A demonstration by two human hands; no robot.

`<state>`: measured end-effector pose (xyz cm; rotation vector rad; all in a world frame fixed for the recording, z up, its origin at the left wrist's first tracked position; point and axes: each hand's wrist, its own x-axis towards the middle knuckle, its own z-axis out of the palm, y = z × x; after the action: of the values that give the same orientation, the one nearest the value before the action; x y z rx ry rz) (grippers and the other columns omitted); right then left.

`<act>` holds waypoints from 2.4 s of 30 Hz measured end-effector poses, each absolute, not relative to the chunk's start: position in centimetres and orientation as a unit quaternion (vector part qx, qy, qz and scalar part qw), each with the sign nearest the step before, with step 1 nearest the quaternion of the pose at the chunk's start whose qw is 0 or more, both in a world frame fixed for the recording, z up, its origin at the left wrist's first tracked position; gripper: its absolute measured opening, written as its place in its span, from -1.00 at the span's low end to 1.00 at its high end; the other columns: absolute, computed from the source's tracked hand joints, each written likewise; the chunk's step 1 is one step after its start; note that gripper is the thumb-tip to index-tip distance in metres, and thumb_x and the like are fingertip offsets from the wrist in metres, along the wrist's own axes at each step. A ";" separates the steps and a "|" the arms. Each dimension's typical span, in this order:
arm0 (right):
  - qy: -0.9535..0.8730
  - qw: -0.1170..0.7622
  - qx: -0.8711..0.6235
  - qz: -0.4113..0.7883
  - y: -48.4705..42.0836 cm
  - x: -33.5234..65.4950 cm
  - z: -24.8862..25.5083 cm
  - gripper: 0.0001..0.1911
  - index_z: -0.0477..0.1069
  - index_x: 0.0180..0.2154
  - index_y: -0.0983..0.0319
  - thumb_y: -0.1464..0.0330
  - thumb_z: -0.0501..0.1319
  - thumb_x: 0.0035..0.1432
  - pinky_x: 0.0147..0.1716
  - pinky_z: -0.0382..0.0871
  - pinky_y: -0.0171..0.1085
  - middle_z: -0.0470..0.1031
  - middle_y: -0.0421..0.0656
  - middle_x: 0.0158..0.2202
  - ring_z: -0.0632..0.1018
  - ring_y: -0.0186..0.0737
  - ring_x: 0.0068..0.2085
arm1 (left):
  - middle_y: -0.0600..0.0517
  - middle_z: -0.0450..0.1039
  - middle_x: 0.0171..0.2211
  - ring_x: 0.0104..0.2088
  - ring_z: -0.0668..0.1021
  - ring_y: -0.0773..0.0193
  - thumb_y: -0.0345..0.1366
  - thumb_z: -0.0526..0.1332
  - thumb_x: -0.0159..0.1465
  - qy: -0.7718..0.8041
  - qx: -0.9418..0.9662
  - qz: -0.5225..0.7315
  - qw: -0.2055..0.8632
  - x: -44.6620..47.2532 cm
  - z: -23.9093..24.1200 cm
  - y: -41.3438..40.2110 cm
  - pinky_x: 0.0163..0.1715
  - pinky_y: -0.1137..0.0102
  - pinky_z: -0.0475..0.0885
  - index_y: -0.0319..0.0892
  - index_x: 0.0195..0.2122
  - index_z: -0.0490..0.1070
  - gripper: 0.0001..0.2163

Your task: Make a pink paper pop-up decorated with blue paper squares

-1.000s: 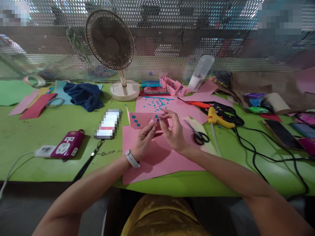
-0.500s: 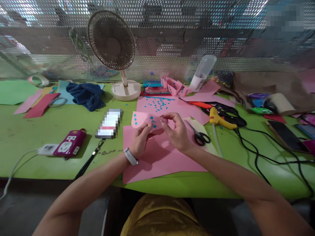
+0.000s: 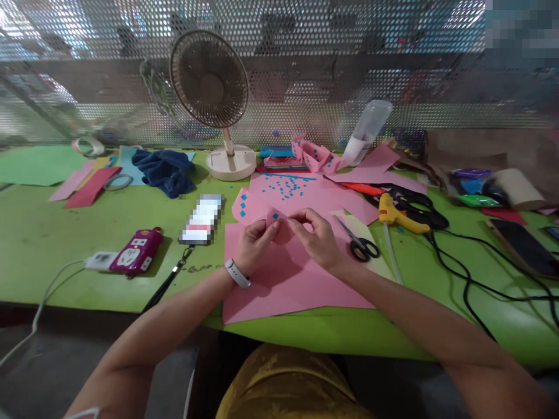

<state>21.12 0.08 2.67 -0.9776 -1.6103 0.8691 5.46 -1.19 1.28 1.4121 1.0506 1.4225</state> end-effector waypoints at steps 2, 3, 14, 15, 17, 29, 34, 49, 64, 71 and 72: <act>-0.667 0.513 -0.401 0.362 0.4 21.2 2.5 -0.81 0.42 -0.32 0.23 0.23 0.23 0.15 -0.21 0.37 -0.25 0.49 -0.16 -0.34 0.48 -0.26 -0.29 | 0.10 0.25 -0.60 -0.53 0.27 0.39 0.05 0.28 0.17 0.412 0.571 0.578 0.412 5.4 1.3 -1.0 -0.53 0.45 0.21 -0.21 -0.59 0.38 -0.59; -0.665 0.516 -0.401 0.362 0.5 21.2 2.5 -0.81 0.42 -0.33 0.23 0.23 0.24 0.14 -0.21 0.37 -0.25 0.49 -0.17 -0.34 0.48 -0.26 -0.29 | 0.09 0.26 -0.59 -0.53 0.29 0.38 0.06 0.27 0.17 0.405 0.573 0.580 0.413 5.4 1.3 -1.0 -0.52 0.44 0.22 -0.21 -0.58 0.39 -0.59; -0.658 0.512 -0.388 0.393 0.3 20.9 2.6 -0.80 0.44 -0.35 0.20 0.19 0.25 0.10 -0.24 0.38 -0.25 0.50 -0.18 -0.38 0.48 -0.25 -0.31 | 0.11 0.31 -0.61 -0.56 0.29 0.40 0.00 0.32 0.14 0.414 0.553 0.582 0.430 5.3 0.9 -1.0 -0.54 0.46 0.22 -0.22 -0.53 0.44 -0.64; -0.657 0.510 -0.388 0.397 0.3 20.8 2.7 -0.80 0.44 -0.36 0.21 0.19 0.25 0.10 -0.24 0.38 -0.25 0.50 -0.18 -0.39 0.48 -0.25 -0.31 | 0.11 0.31 -0.62 -0.56 0.30 0.40 0.01 0.33 0.13 0.415 0.549 0.583 0.431 5.3 1.0 -1.0 -0.54 0.45 0.22 -0.22 -0.55 0.44 -0.64; -0.654 0.507 -0.391 0.402 0.4 20.8 2.9 -0.80 0.44 -0.36 0.21 0.19 0.26 0.08 -0.23 0.38 -0.24 0.50 -0.19 -0.39 0.47 -0.25 -0.31 | 0.09 0.37 -0.58 -0.53 0.35 0.36 0.03 0.36 0.07 0.404 0.538 0.591 0.444 5.3 1.1 -0.9 -0.51 0.44 0.27 -0.21 -0.51 0.47 -0.64; -0.651 0.500 -0.414 0.394 2.6 24.5 4.2 -0.77 0.43 -0.42 0.22 0.19 0.32 -0.01 -0.29 0.36 -0.24 0.48 -0.20 -0.43 0.46 -0.27 -0.36 | 0.00 0.55 -0.39 -0.31 0.59 0.25 0.25 0.17 0.12 0.322 0.249 0.651 0.640 3.6 1.9 1.0 -0.26 0.40 0.45 -0.18 -0.34 0.48 -0.48; -0.646 0.500 -0.420 0.396 3.1 25.9 4.0 -0.72 0.45 -0.39 0.21 0.13 0.33 -0.02 -0.32 0.38 -0.24 0.49 -0.20 -0.42 0.47 -0.26 -0.36 | 0.09 0.44 -0.54 -0.36 0.61 0.24 0.22 0.31 -0.02 0.353 0.268 0.636 0.631 3.7 1.9 1.0 -0.31 0.40 0.47 -0.18 -0.46 0.37 -0.50; -0.704 0.487 -0.412 0.311 1.5 25.4 3.8 -0.77 0.45 -0.38 0.22 0.17 0.27 0.10 -0.24 0.36 -0.23 0.52 -0.19 -0.41 0.50 -0.25 -0.33 | 0.14 0.31 -0.71 -0.70 0.32 0.46 0.04 0.35 0.09 0.412 0.418 0.592 0.552 4.5 1.7 -0.2 -0.65 0.51 0.26 -0.19 -0.53 0.30 -0.60; -0.695 0.495 -0.436 0.285 1.8 26.0 3.4 -0.74 0.46 -0.39 0.21 0.13 0.30 0.06 -0.23 0.36 -0.19 0.51 -0.17 -0.41 0.49 -0.23 -0.33 | 0.13 0.41 -0.50 -0.44 0.53 0.39 -0.13 0.39 0.10 0.357 0.444 0.602 0.560 4.7 1.3 0.0 -0.30 0.41 0.48 -0.19 -0.36 0.34 -0.70; -0.699 0.493 -0.439 0.275 2.1 26.5 3.8 -0.75 0.46 -0.38 0.21 0.15 0.29 0.08 -0.25 0.37 -0.22 0.50 -0.19 -0.40 0.48 -0.25 -0.34 | 0.07 0.47 -0.38 -0.32 0.57 0.33 -0.17 0.35 0.15 0.340 0.459 0.590 0.570 4.8 1.3 -0.2 -0.21 0.37 0.48 -0.16 -0.27 0.30 -0.73; -0.700 0.494 -0.438 0.272 2.2 26.6 3.8 -0.76 0.46 -0.38 0.21 0.16 0.29 0.08 -0.25 0.36 -0.22 0.50 -0.19 -0.40 0.48 -0.25 -0.34 | 0.05 0.49 -0.35 -0.28 0.58 0.31 -0.21 0.34 0.15 0.334 0.458 0.585 0.580 4.7 1.3 -0.2 -0.21 0.36 0.47 -0.16 -0.23 0.31 -0.74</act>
<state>26.61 2.19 3.77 -1.0621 -1.6973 0.6587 4.74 -0.21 1.32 1.0717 0.7801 1.3685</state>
